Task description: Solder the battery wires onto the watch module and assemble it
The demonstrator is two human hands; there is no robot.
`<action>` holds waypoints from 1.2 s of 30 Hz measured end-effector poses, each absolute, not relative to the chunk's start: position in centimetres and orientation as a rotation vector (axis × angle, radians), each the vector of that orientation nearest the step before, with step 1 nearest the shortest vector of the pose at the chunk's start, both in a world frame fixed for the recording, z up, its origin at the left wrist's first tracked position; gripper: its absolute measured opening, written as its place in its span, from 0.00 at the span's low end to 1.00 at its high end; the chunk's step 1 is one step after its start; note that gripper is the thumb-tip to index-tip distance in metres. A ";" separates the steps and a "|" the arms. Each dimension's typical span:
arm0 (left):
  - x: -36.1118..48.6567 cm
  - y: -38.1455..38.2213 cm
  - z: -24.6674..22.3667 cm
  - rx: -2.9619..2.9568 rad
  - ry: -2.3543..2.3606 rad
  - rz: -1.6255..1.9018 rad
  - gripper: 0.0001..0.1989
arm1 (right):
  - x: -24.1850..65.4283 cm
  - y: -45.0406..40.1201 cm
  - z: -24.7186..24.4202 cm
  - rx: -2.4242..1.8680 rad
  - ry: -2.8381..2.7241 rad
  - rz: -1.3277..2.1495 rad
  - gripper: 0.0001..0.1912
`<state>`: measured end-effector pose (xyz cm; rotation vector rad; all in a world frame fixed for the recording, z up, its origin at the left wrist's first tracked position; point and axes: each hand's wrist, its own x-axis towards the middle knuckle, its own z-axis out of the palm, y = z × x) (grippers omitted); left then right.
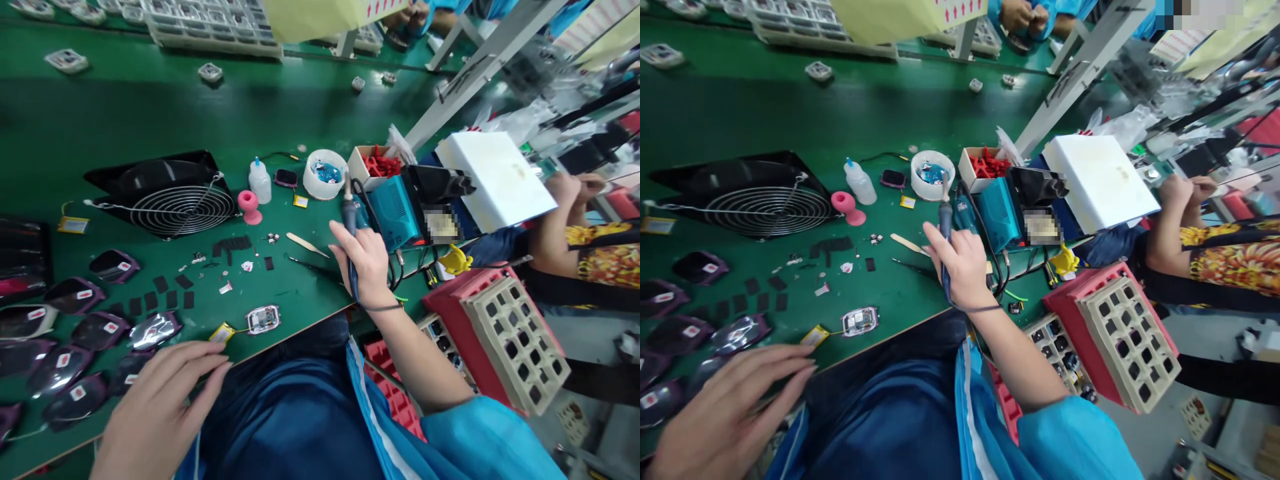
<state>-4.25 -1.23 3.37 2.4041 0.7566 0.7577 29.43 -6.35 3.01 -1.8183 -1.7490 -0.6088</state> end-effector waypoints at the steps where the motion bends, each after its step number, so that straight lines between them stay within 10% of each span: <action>1: -3.4 -1.4 3.4 2.445 0.738 0.737 0.06 | 28.9 -7.0 3.0 -1.797 -1.788 -0.582 0.11; 19: -1.3 -3.5 4.8 1.953 0.763 0.695 0.07 | 17.4 -11.6 3.3 -1.276 -1.561 0.448 0.09; 36: -3.3 1.4 5.3 2.229 0.840 0.581 0.06 | 20.3 -12.9 1.9 -1.489 -1.501 0.452 0.11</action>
